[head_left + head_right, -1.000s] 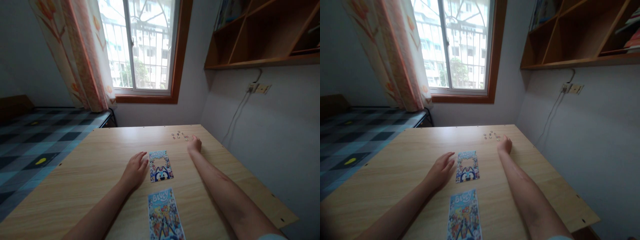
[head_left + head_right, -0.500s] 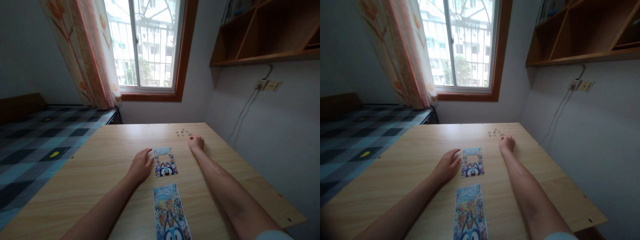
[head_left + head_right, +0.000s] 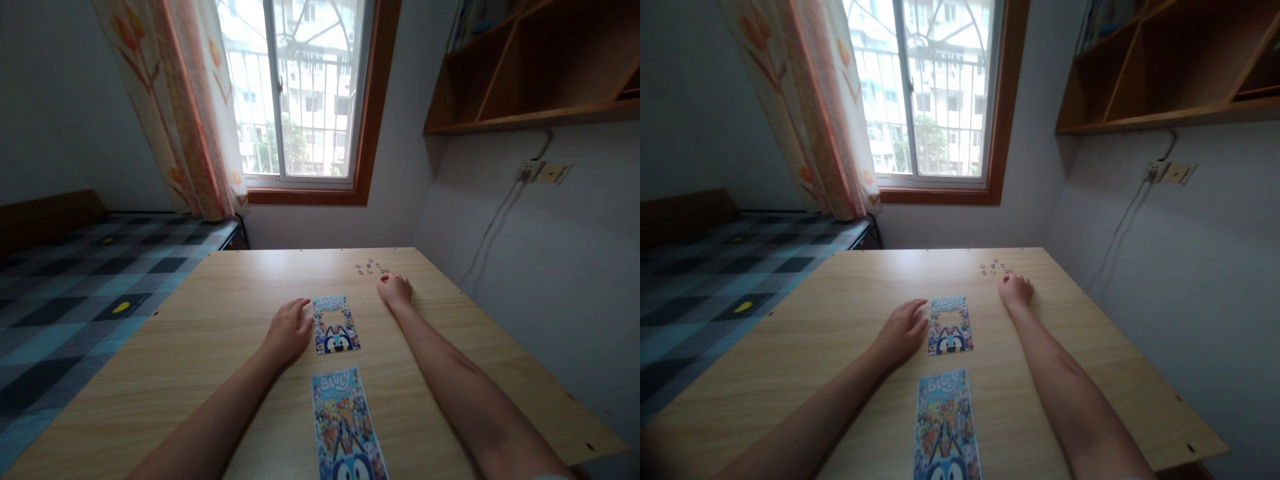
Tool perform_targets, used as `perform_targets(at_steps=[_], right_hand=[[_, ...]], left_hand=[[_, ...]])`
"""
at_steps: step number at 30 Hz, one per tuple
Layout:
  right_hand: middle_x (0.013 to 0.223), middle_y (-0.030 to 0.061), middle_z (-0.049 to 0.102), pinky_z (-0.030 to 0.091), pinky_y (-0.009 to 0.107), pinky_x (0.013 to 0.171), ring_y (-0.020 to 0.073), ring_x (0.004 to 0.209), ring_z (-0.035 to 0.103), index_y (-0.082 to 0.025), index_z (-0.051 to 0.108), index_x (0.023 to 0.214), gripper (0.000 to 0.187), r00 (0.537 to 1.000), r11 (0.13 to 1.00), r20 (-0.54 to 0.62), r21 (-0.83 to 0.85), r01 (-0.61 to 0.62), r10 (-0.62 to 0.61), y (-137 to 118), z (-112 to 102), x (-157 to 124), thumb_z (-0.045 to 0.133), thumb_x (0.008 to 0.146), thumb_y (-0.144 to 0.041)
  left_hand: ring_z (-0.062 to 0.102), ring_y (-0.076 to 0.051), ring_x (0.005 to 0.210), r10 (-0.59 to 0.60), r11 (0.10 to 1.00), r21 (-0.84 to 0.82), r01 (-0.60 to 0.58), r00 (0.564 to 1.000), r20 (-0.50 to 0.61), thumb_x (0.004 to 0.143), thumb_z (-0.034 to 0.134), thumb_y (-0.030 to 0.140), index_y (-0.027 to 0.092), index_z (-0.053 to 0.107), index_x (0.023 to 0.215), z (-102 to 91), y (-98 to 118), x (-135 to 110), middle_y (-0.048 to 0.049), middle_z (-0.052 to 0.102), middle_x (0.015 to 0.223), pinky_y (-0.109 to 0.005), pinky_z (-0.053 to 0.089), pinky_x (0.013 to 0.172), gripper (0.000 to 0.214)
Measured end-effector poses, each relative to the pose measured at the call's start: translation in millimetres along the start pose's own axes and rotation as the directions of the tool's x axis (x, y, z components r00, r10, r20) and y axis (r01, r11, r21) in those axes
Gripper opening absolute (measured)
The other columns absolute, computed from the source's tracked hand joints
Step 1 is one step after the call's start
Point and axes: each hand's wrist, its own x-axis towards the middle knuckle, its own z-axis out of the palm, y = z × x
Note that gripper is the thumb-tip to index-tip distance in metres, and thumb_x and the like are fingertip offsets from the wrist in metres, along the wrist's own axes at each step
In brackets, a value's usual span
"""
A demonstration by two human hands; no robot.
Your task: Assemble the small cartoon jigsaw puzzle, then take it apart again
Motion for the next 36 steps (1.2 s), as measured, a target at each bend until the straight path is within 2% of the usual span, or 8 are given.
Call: perform_targets(at_steps=[10, 13, 16, 19, 22, 24, 28, 36], right_hand=[[0.086, 0.0054, 0.074, 0.046, 0.027, 0.073, 0.0182, 0.075, 0.064, -0.019, 0.073, 0.097, 0.022, 0.956, 0.937, 0.098, 0.250, 0.245, -0.276, -9, -10, -10, 0.059, 0.081, -0.018], [0.092, 0.0058, 0.074, 0.048, 0.027, 0.077, 0.0171, 0.078, 0.065, -0.019, 0.073, 0.107, 0.032, 0.889, 0.835, 0.054, 0.371, 0.406, -0.455, -21, -18, -16, 0.055, 0.081, -0.012], [0.096, 0.0064, 0.075, 0.049, 0.029, 0.085, 0.0174, 0.085, 0.066, -0.020, 0.076, 0.100, 0.030, 0.777, 0.697, 0.043, 0.473, 0.538, -0.629, -37, -23, -27, 0.054, 0.083, -0.011], [0.090, 0.0055, 0.077, 0.052, 0.028, 0.077, 0.0173, 0.078, 0.068, -0.019, 0.078, 0.097, 0.023, 0.713, 0.640, 0.179, 0.620, 0.454, -0.678, -56, -23, -40, 0.060, 0.083, -0.018], [0.088, 0.0050, 0.078, 0.054, 0.028, 0.074, 0.0191, 0.079, 0.071, -0.019, 0.080, 0.095, 0.020, 0.681, 0.628, 0.303, 0.720, 0.296, -0.667, -73, -18, -56, 0.067, 0.081, -0.026], [0.088, 0.0046, 0.079, 0.055, 0.029, 0.075, 0.0204, 0.081, 0.072, -0.019, 0.080, 0.094, 0.020, 0.671, 0.633, 0.338, 0.731, 0.254, -0.659, -81, -15, -66, 0.069, 0.079, -0.028], [0.088, 0.0040, 0.079, 0.055, 0.030, 0.076, 0.0212, 0.081, 0.073, -0.021, 0.081, 0.094, 0.020, 0.668, 0.664, 0.358, 0.695, 0.276, -0.652, -90, -14, -81, 0.068, 0.080, -0.028], [0.095, 0.0046, 0.079, 0.053, 0.029, 0.081, 0.0211, 0.088, 0.074, -0.024, 0.081, 0.097, 0.020, 0.674, 0.708, 0.326, 0.566, 0.423, -0.663, -98, -25, -92, 0.067, 0.082, -0.025]], left_hand=[[0.057, -0.030, 0.126, 0.029, 0.995, 0.096, -0.038, 0.996, 0.089, 0.086, 0.060, 0.028, 0.019, 0.068, 0.124, -2.9, 5, -3, -0.0130, 0.061, 0.137, -0.048, 0.042, 0.111, 0.040], [0.057, -0.030, 0.126, 0.044, 0.991, 0.123, -0.056, 0.994, 0.102, 0.086, 0.062, 0.027, 0.021, 0.068, 0.122, -4.0, 8, -5, -0.0124, 0.061, 0.137, -0.049, 0.042, 0.110, 0.038], [0.057, -0.030, 0.126, 0.065, 0.985, 0.154, -0.084, 0.990, 0.125, 0.088, 0.060, 0.027, 0.021, 0.068, 0.123, -5.2, 11, -6, -0.0129, 0.060, 0.139, -0.050, 0.042, 0.109, 0.036], [0.055, -0.031, 0.127, 0.080, 0.975, 0.194, -0.108, 0.986, 0.147, 0.089, 0.059, 0.027, 0.021, 0.068, 0.123, -5.7, 12, -7, -0.0134, 0.059, 0.140, -0.051, 0.041, 0.110, 0.036], [0.054, -0.031, 0.128, 0.087, 0.966, 0.226, -0.123, 0.983, 0.163, 0.090, 0.059, 0.028, 0.022, 0.067, 0.124, -5.9, 14, -7, -0.0136, 0.058, 0.141, -0.052, 0.040, 0.111, 0.035], [0.054, -0.031, 0.129, 0.087, 0.965, 0.230, -0.127, 0.981, 0.174, 0.091, 0.058, 0.030, 0.022, 0.067, 0.123, -5.7, 14, -8, -0.0134, 0.058, 0.141, -0.053, 0.039, 0.111, 0.034], [0.054, -0.032, 0.129, 0.086, 0.974, 0.195, -0.118, 0.983, 0.165, 0.090, 0.058, 0.030, 0.024, 0.068, 0.121, -4.3, 14, -8, -0.0129, 0.058, 0.141, -0.053, 0.038, 0.112, 0.033], [0.053, -0.031, 0.130, 0.091, 0.972, 0.201, -0.119, 0.985, 0.146, 0.089, 0.058, 0.028, 0.024, 0.069, 0.119, -2.0, 13, -9, -0.0130, 0.058, 0.140, -0.053, 0.037, 0.112, 0.033]])
